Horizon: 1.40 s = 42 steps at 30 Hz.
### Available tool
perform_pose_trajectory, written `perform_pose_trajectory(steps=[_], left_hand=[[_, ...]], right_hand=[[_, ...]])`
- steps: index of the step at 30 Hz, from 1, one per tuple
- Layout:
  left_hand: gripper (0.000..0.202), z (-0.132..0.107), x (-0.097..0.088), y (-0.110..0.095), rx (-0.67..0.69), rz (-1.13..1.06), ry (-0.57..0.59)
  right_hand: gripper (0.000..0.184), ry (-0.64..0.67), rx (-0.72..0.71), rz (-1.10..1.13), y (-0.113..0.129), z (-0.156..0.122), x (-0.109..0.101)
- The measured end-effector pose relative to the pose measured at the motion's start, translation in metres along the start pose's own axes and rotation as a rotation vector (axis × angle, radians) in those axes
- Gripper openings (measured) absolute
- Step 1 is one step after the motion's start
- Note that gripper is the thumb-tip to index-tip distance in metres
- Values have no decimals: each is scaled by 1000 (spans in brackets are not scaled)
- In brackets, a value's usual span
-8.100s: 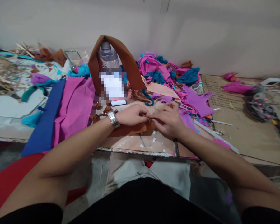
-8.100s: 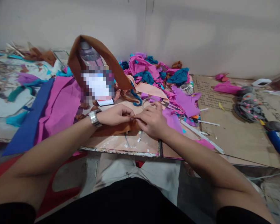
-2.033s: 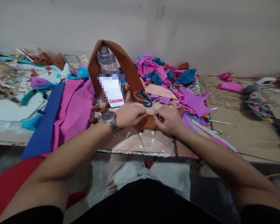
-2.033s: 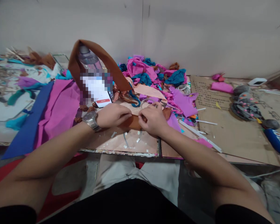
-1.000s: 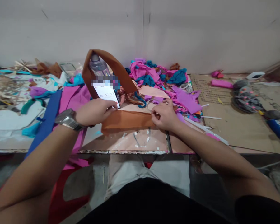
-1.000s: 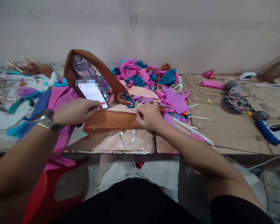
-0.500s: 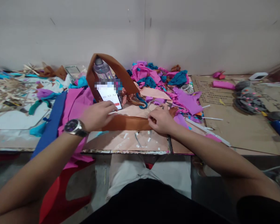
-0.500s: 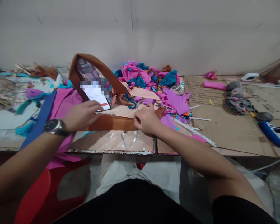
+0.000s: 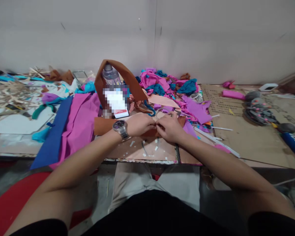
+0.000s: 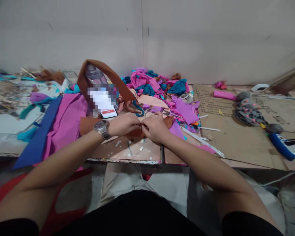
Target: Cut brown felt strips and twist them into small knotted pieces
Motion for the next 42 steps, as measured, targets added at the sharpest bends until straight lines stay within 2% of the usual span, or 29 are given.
perform_pose_trajectory(steps=[6,14,17,22,26,28,30,34,42], left_hand=[[33,-11,-5,10,-55,-84,35],[38,-48,-11,55,-228,-70,62],[35,-57,-15,62,-244,24,47],[40,-59,-17,50,-207,148,24],[42,-43,-22,18,-99,181,-89],[37,-30,-19,2,-45,116,-77],[33,-16,-12,-7,-29,37,-17],[34,4,2,1,-77,-21,93],[38,1,9,14,-66,-225,29]], right_hand=[[16,11,-5,39,0,0,2],[13,11,14,22,-4,2,-2],[14,12,7,23,-1,1,-2],[14,31,4,16,1,1,0],[14,31,6,22,1,1,1],[15,31,3,24,1,1,1],[14,31,1,15,2,1,1],[14,14,7,6,-1,0,0],[16,4,26,-23,-6,0,1]])
Point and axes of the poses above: each hand's wrist, its own z-axis towards the middle knuckle, its own x-axis out of the palm, y = z × x, the point moved 6 cm from there along z, towards the middle knuckle, and after that the axes turned 9 degrees about -y, right-handed, at the moved point
